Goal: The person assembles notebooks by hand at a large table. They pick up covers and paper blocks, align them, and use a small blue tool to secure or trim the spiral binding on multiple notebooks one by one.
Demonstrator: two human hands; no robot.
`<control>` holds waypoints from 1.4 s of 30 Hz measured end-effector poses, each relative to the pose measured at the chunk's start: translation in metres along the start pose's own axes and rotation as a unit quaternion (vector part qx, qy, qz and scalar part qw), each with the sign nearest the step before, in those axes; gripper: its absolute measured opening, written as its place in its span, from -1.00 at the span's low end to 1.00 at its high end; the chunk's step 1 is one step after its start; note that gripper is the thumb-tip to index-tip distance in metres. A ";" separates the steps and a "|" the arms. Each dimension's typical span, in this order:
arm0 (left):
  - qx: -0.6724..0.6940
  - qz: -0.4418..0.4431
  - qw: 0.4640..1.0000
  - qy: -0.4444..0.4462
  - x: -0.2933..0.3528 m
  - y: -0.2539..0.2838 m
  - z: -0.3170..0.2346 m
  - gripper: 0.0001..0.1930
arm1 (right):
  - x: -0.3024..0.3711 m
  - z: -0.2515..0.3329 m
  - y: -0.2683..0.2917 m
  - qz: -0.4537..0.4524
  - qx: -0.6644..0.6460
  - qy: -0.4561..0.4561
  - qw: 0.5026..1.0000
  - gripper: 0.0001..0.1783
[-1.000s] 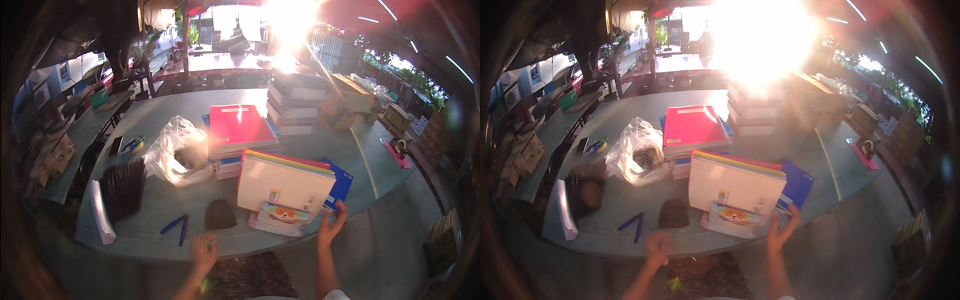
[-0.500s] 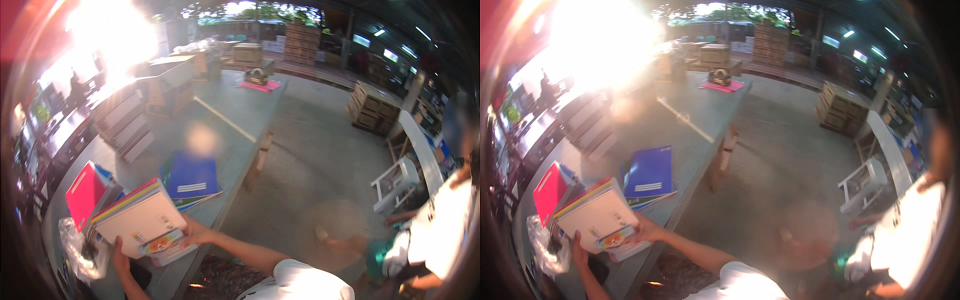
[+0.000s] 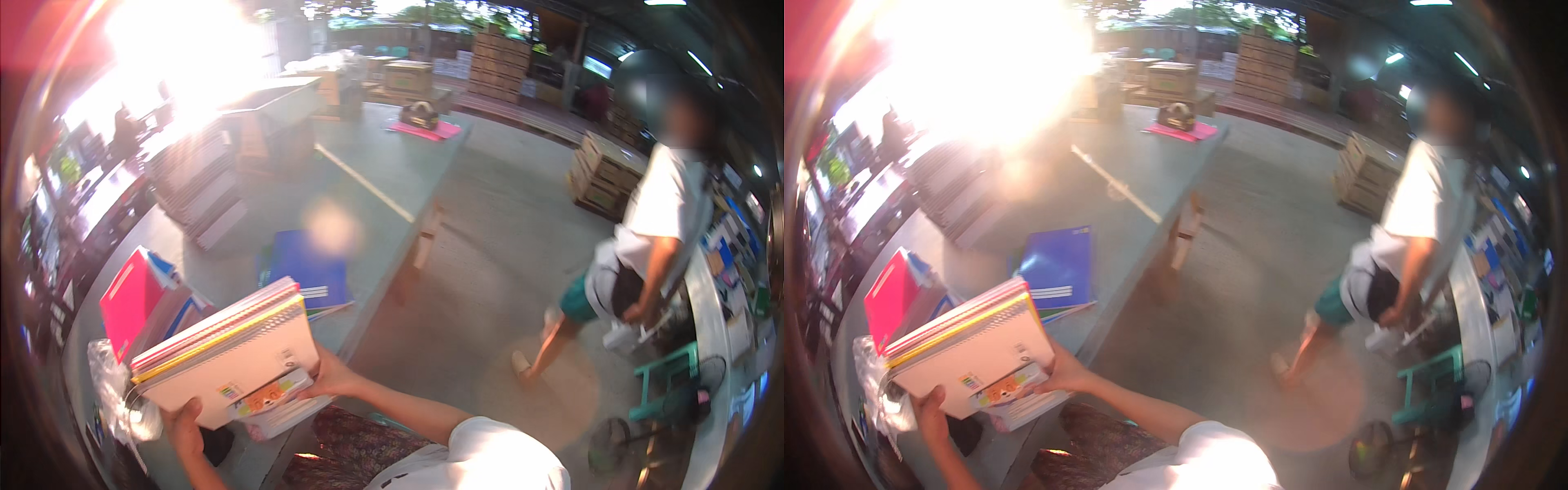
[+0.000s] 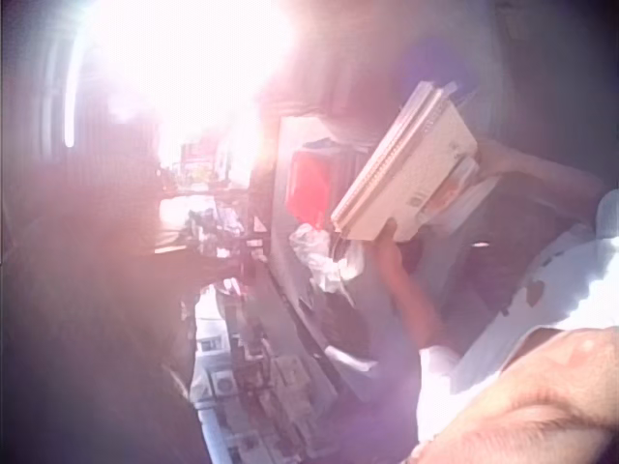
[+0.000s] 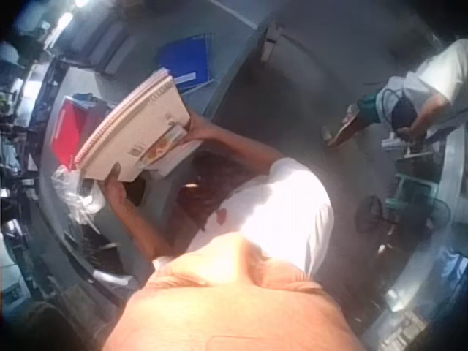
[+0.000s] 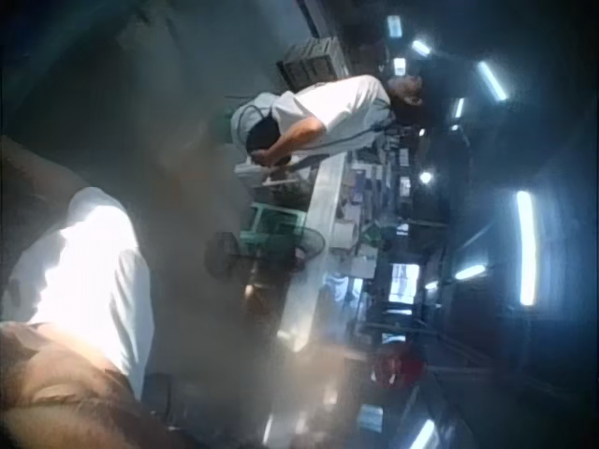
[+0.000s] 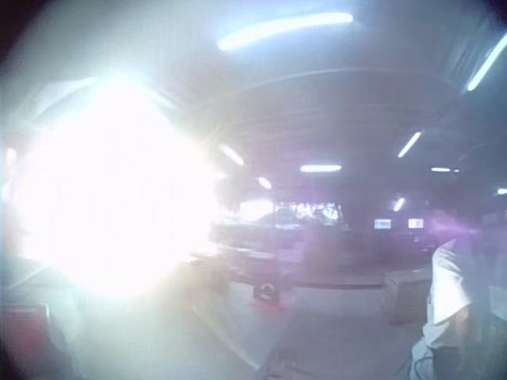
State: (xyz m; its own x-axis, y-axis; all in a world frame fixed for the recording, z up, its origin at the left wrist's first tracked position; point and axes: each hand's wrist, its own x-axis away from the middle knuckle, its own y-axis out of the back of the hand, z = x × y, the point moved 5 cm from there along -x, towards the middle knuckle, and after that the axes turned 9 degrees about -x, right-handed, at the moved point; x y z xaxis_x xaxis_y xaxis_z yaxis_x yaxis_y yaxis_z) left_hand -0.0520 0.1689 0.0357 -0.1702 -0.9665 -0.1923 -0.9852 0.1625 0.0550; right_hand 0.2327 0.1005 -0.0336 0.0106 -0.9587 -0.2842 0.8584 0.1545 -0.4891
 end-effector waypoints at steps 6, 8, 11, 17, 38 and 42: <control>-0.063 -0.100 0.993 0.027 0.095 -0.012 -0.064 -0.59 | 0.056 0.013 -0.028 0.062 -0.109 -0.057 0.991 0.13; -0.052 -0.082 0.992 0.075 0.125 0.032 -0.006 -0.51 | 0.084 0.009 -0.034 0.073 -0.117 -0.100 0.985 0.13; -0.083 -0.068 0.992 0.067 0.156 0.027 0.000 -0.47 | 0.108 -0.028 -0.043 0.078 -0.045 -0.187 0.978 0.13; -0.173 -0.068 0.981 0.057 0.181 0.002 0.014 -0.47 | 0.125 -0.139 -0.003 0.103 0.193 -0.216 0.952 0.15; -0.159 -0.043 0.980 0.114 0.191 0.003 0.062 -0.43 | 0.142 -0.103 -0.012 0.054 -0.143 -0.287 0.946 -0.11; -0.136 -0.149 0.977 0.074 0.210 0.037 0.084 -0.39 | 0.131 -0.145 0.000 0.093 0.047 -0.312 0.944 -0.08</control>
State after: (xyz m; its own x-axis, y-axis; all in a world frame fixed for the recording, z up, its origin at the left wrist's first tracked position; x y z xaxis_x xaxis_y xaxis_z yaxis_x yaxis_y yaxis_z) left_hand -0.1264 -0.0108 -0.0852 0.1485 -0.9841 -0.0971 -0.9450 -0.1702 0.2794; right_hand 0.1594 0.0099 -0.1902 0.4405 -0.8758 0.1973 0.8536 0.3406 -0.3941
